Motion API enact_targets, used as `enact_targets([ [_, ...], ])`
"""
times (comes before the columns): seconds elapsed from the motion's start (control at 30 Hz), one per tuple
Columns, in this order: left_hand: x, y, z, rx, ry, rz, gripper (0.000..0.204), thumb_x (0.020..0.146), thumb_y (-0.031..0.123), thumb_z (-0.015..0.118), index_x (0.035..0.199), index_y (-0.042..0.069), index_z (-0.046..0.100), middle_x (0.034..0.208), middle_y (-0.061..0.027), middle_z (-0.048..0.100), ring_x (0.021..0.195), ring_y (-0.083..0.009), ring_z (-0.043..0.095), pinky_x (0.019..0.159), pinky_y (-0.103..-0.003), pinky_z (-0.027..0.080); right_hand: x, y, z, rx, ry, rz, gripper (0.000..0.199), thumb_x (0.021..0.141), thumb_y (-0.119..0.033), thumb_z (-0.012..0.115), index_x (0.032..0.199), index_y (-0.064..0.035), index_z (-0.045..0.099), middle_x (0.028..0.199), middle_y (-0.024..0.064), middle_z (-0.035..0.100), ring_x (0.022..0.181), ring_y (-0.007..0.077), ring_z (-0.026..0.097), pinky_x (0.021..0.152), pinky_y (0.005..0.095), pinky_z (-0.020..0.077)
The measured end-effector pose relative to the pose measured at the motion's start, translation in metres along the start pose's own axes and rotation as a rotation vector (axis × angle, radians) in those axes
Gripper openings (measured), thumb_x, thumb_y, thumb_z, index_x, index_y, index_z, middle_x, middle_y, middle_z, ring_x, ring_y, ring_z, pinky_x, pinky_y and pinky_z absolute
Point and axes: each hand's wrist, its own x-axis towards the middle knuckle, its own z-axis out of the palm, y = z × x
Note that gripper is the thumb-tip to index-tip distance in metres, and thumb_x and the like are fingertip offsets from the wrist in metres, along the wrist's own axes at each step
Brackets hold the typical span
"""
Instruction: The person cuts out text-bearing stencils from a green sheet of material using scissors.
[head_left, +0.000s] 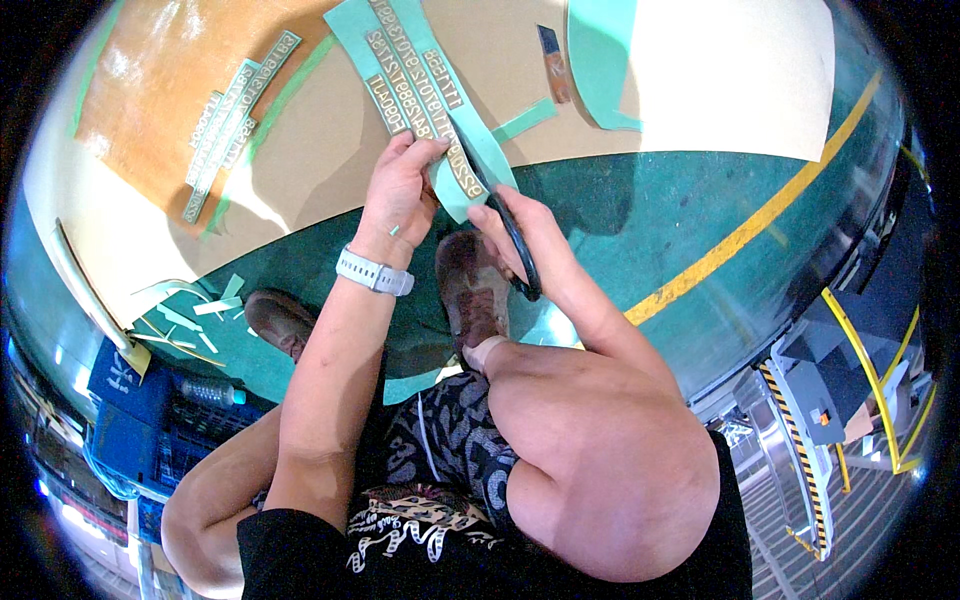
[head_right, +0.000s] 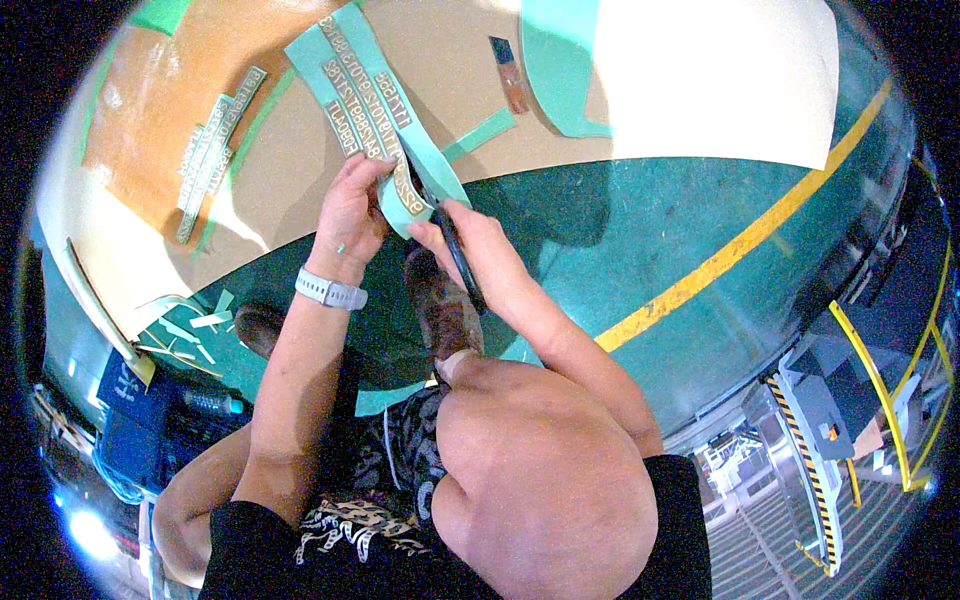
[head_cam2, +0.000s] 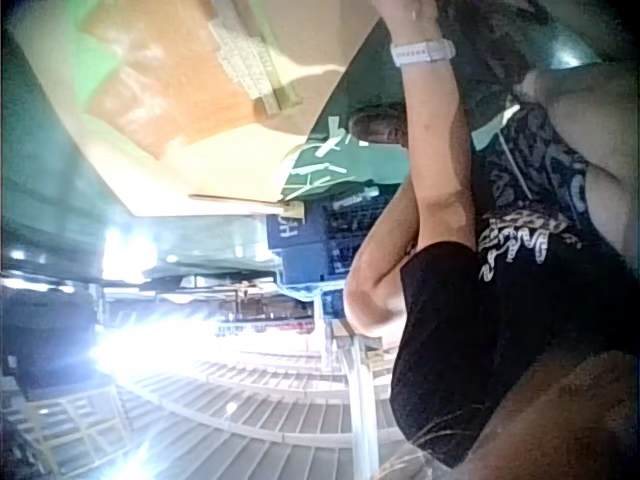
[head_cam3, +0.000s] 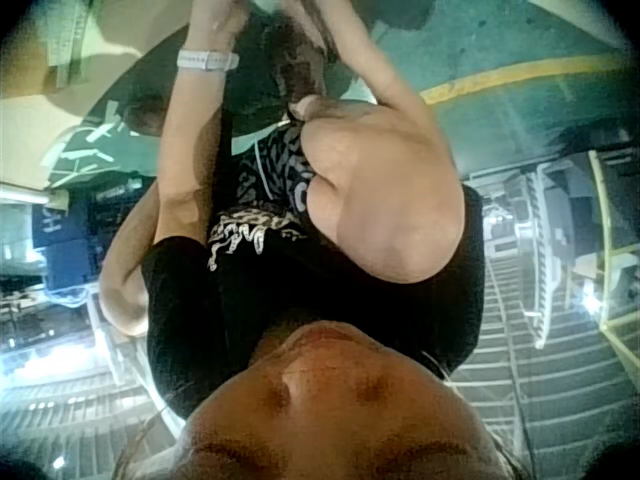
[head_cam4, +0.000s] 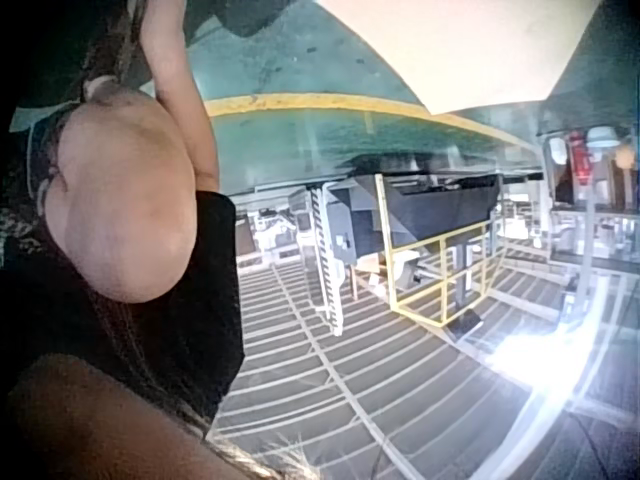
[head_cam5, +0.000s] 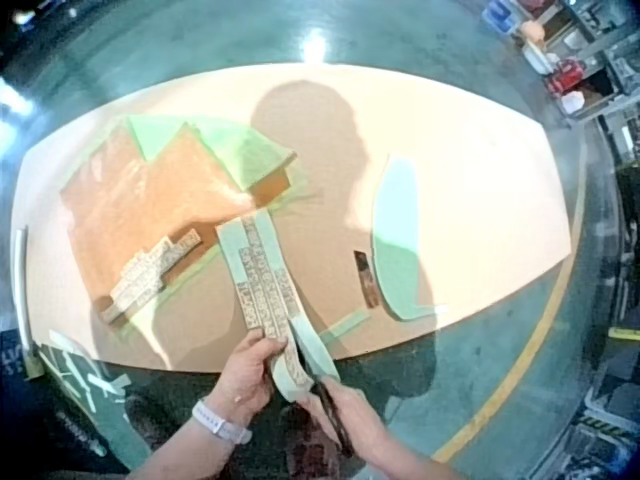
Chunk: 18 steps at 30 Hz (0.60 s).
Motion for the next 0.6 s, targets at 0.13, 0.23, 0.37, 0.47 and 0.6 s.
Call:
enact_targets([
  [0.13, 0.006, -0.003, -0.004, -0.038, -0.079, 0.118, 0.04, 0.081, -0.005, 0.04, 0.12, -0.002, 0.041, 0.106, -0.0173, 0.06, 0.101, -0.0337, 0.06, 0.086, -0.045, 0.051, -0.029, 0.004, -0.021, 0.199, -0.222, 0.066, 0.026, 0.089, -0.031, 0.059, 0.094, -0.0062, 0.052, 0.066, -0.0031, 0.048, 0.048, 0.0095, 0.041, 0.044, 0.026, 0.035],
  [0.23, 0.004, -0.004, -0.008, 0.017, -0.069, 0.207, 0.034, 0.085, 0.0, 0.044, 0.119, -0.001, 0.043, 0.105, -0.0165, 0.06, 0.097, -0.0323, 0.062, 0.084, -0.045, 0.052, -0.048, 0.011, -0.05, 0.195, -0.307, 0.107, 0.027, 0.089, -0.032, 0.058, 0.095, -0.0068, 0.052, 0.064, -0.0038, 0.046, 0.049, 0.0064, 0.04, 0.043, 0.0231, 0.0329],
  [0.37, 0.007, -0.001, -0.004, 0.055, -0.059, 0.054, 0.028, 0.085, 0.005, 0.056, 0.112, 0.001, 0.05, 0.1, -0.0111, 0.063, 0.089, -0.0251, 0.063, 0.079, -0.039, 0.053, -0.047, 0.004, -0.076, 0.029, -0.275, 0.058, 0.032, 0.089, -0.037, 0.058, 0.098, -0.0073, 0.052, 0.062, -0.0041, 0.044, 0.051, 0.0046, 0.041, 0.044, 0.0207, 0.0338],
  [0.47, 0.0, 0.012, -0.018, 0.184, -0.027, -0.037, 0.027, 0.082, 0.006, 0.065, 0.107, 0.004, 0.055, 0.097, -0.0063, 0.064, 0.084, -0.0197, 0.063, 0.075, -0.034, 0.053, -0.021, -0.003, -0.082, -0.007, -0.4, 0.04, 0.046, 0.087, -0.051, 0.054, 0.101, -0.0072, 0.052, 0.061, -0.0051, 0.042, 0.049, 0.0047, 0.038, 0.044, 0.0199, 0.0328],
  [0.6, -0.009, 0.038, -0.035, 0.359, -0.085, -0.128, 0.03, 0.078, 0.006, 0.069, 0.105, 0.005, 0.057, 0.096, -0.0033, 0.065, 0.085, -0.0151, 0.062, 0.076, -0.03, 0.05, 0.008, -0.03, -0.093, -0.333, -0.532, -0.086, 0.067, 0.076, -0.071, 0.051, 0.099, -0.0075, 0.052, 0.062, -0.0023, 0.039, 0.054, 0.0078, 0.038, 0.047, 0.024, 0.0308],
])
